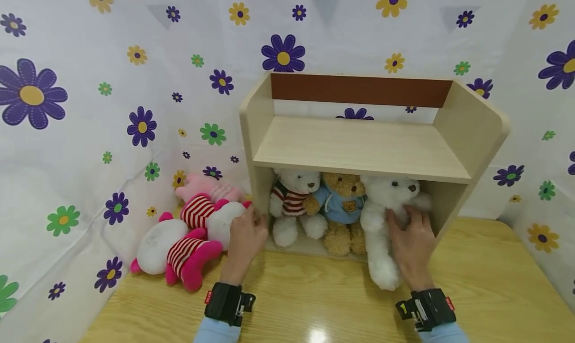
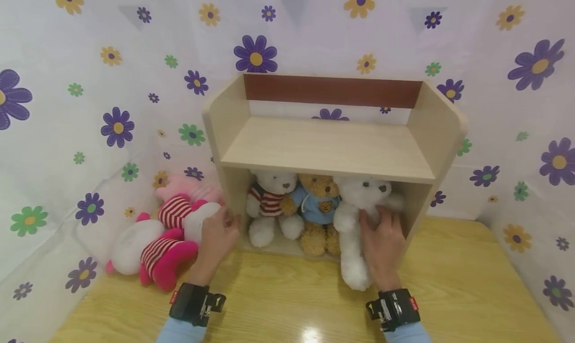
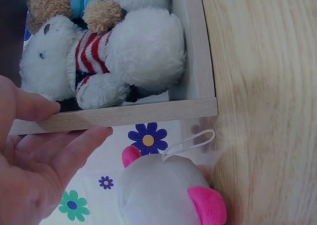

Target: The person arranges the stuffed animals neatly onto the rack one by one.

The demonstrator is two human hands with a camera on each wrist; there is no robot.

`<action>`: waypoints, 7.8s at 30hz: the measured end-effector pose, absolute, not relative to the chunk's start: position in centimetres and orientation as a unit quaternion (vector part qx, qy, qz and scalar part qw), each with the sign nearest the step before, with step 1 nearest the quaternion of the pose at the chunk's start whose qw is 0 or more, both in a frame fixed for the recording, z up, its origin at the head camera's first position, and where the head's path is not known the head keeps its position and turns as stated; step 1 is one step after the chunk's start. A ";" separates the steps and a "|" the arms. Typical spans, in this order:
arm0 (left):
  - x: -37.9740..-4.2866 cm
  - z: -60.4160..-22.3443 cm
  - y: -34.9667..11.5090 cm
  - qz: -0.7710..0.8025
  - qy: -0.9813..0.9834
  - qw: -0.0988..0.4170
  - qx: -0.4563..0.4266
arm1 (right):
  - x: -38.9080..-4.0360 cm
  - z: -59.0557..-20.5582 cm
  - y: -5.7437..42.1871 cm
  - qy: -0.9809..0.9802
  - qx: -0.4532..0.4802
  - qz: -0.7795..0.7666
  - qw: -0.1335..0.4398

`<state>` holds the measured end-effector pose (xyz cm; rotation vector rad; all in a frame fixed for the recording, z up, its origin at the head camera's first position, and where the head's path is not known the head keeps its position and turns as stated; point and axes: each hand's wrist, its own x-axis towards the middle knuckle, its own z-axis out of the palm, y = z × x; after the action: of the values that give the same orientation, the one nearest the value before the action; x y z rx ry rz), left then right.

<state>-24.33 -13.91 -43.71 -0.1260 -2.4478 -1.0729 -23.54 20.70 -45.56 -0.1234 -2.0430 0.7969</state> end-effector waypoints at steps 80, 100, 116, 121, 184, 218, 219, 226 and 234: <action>-25.5 -42.4 -14.3 -0.380 -0.896 0.224 -0.049 | -23.0 -47.7 21.7 -0.975 0.116 0.117 0.150; -25.6 -42.1 -14.4 -0.379 -0.899 0.212 -0.052 | -23.3 -47.8 22.7 -0.978 0.131 0.150 0.066; -23.0 -42.2 -17.4 -0.364 -0.907 0.175 -0.123 | -19.4 -46.0 24.6 -0.900 0.197 0.184 0.343; -21.6 -42.0 -18.8 -0.329 -0.920 0.180 -0.110 | -19.1 -45.4 26.2 -0.859 0.217 0.173 0.429; -16.3 -40.4 -28.1 -0.619 -0.779 0.037 0.096 | -21.2 -44.9 28.7 -0.821 0.054 0.251 0.511; -16.0 -43.2 -29.5 -0.176 -0.971 0.076 -0.144 | -20.6 -45.1 28.4 -0.832 0.053 0.261 0.487; -16.1 -43.4 -29.5 -0.168 -0.972 0.083 -0.142 | -20.6 -45.1 28.4 -0.832 0.053 0.260 0.487; -17.0 -43.9 -29.6 -0.140 -0.977 0.080 -0.137 | -20.9 -45.2 28.7 -0.829 0.054 0.258 0.494; -18.0 -44.9 -30.0 -0.122 -0.981 0.064 -0.137 | -20.7 -45.0 28.7 -0.834 0.054 0.255 0.487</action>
<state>-18.02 -29.95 -44.87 -0.4131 -2.9623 -0.3693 -20.73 28.71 -44.96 0.1316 -2.0276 0.6199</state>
